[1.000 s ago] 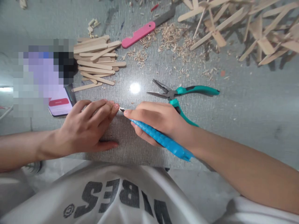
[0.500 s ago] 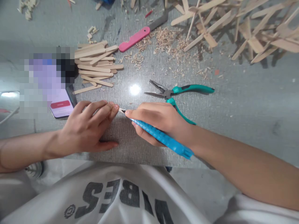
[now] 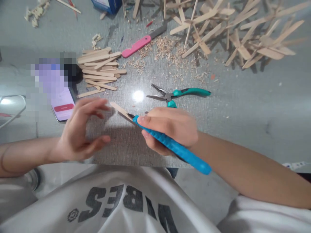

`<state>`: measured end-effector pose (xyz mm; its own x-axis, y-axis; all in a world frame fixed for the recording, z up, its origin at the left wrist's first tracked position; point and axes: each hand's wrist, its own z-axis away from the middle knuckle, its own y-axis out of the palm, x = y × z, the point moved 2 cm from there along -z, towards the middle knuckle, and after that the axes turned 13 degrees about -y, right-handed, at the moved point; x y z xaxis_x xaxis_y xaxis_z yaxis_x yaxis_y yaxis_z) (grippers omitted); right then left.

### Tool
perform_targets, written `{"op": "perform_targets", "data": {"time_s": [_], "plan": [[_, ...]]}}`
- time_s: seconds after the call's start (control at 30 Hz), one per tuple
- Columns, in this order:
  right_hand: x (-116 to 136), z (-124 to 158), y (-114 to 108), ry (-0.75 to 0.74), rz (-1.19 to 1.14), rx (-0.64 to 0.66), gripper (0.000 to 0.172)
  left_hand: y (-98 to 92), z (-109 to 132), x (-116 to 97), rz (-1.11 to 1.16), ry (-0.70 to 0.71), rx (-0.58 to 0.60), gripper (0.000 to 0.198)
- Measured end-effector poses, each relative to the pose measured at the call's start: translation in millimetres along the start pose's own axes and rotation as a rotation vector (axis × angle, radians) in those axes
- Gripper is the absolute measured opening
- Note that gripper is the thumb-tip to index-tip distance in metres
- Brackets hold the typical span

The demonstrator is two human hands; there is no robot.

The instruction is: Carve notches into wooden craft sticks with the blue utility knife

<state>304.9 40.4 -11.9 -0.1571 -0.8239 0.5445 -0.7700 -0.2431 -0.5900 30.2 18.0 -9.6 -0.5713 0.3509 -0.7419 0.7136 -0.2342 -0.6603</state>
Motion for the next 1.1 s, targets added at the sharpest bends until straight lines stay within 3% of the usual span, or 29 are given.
{"op": "perform_targets", "data": {"time_s": [0.1, 0.17, 0.23, 0.37, 0.5, 0.7, 0.83, 1.1], "plan": [[9.5, -5.3, -0.8, -0.289, 0.168, -0.068, 0.037, 7.3, -3.6, -5.4, 0.471, -0.322, 0.190, 0.038], [11.5, -7.3, 0.0, -0.346, 0.177, -0.034, 0.031, 9.5, -9.0, -10.8, 0.625, -0.474, 0.191, 0.035], [11.2, -6.8, 1.2, -0.388, 0.162, 0.026, 0.028, 8.0, -16.4, -15.1, 0.594, -0.560, 0.158, 0.029], [4.5, -2.3, 6.2, -0.444, 0.192, 0.039, 0.025, 2.8, -30.3, -17.0, 0.287, -0.531, 0.205, 0.037], [-2.9, -0.3, 15.6, -0.458, 0.221, 0.008, 0.024, 2.3, -37.0, -9.0, 0.165, -0.528, 0.236, 0.037], [-7.4, 1.4, 28.1, -0.239, 0.008, 0.003, 0.032, -2.5, -41.8, -2.9, 0.019, -0.499, 0.327, 0.044], [-9.6, -1.3, 26.1, -0.152, -0.043, 0.063, 0.028, -5.9, -42.3, -0.3, 0.015, -0.519, 0.393, 0.040], [-12.0, -3.2, 22.7, -0.115, -0.021, 0.138, 0.029, -4.0, -43.5, 4.4, 0.042, -0.572, 0.384, 0.030]]}}
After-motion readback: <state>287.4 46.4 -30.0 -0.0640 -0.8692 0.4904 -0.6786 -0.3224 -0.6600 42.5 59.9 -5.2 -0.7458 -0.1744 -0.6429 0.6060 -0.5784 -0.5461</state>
